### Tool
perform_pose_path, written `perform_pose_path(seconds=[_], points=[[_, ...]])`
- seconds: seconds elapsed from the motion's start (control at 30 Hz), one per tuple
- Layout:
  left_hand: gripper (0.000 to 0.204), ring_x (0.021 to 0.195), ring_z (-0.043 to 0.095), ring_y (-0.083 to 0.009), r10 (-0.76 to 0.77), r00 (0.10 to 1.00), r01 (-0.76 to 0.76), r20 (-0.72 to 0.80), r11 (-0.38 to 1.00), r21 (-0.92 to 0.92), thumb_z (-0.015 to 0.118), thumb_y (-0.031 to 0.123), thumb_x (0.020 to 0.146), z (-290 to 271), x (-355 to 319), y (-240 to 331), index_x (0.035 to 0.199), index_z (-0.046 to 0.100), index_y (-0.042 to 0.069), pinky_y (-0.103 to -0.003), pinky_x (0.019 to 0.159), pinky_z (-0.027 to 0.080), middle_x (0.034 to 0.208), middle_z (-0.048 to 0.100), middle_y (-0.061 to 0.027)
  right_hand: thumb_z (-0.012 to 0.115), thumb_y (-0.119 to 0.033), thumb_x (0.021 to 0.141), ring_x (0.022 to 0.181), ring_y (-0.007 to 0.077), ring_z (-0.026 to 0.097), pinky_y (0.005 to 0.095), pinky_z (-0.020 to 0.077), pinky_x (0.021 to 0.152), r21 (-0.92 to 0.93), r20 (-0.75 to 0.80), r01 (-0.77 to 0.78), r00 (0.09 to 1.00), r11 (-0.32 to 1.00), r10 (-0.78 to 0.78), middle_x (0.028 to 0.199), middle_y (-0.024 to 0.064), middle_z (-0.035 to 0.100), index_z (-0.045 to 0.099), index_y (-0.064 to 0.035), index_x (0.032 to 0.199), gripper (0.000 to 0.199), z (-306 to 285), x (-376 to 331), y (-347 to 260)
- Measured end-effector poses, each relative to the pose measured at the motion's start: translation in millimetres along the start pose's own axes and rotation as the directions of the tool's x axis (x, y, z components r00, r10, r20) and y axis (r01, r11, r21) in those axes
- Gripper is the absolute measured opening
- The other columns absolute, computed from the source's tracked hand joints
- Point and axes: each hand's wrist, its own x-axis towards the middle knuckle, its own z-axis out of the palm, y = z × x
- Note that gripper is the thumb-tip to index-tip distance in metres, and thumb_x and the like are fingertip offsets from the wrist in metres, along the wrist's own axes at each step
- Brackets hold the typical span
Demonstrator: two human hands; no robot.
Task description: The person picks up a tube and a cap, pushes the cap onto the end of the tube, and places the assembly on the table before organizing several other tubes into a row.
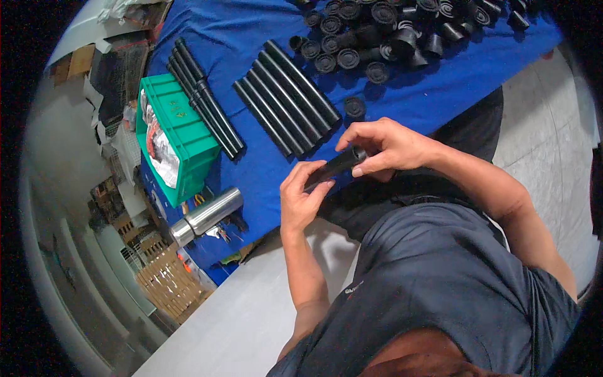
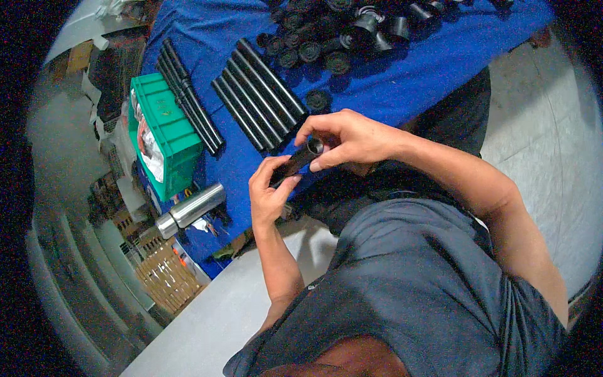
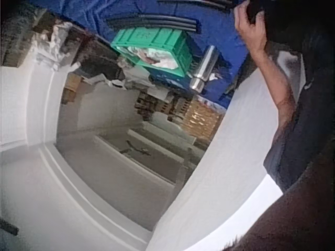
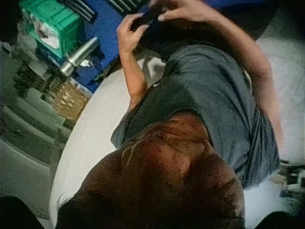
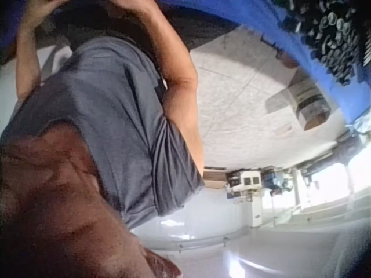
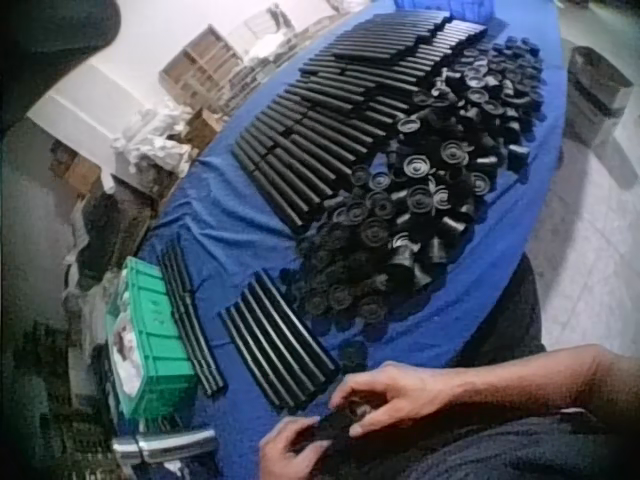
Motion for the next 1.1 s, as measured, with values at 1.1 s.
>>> perform_pose_path(seconds=[1.1], points=[[0.043, 0.127, 0.053, -0.0262, -0.417, 0.907, -0.111, 0.066, -0.386, -0.916, 0.055, 0.011, 0.098, 77.8, -44.2, -6.6, 0.139, 0.047, 0.007, -0.036, 0.097, 0.055, 0.140, 0.052, -0.0131, 0.069, -0.010, 0.089, 0.052, 0.0081, 0.055, 0.0250, 0.0426, 0.046, -0.149, 0.009, 0.208, 0.978, 0.967, -0.209, 0.066, 0.0020, 0.057, 0.059, -0.0041, 0.120, 0.033, 0.9, 3.0, 14.5]])
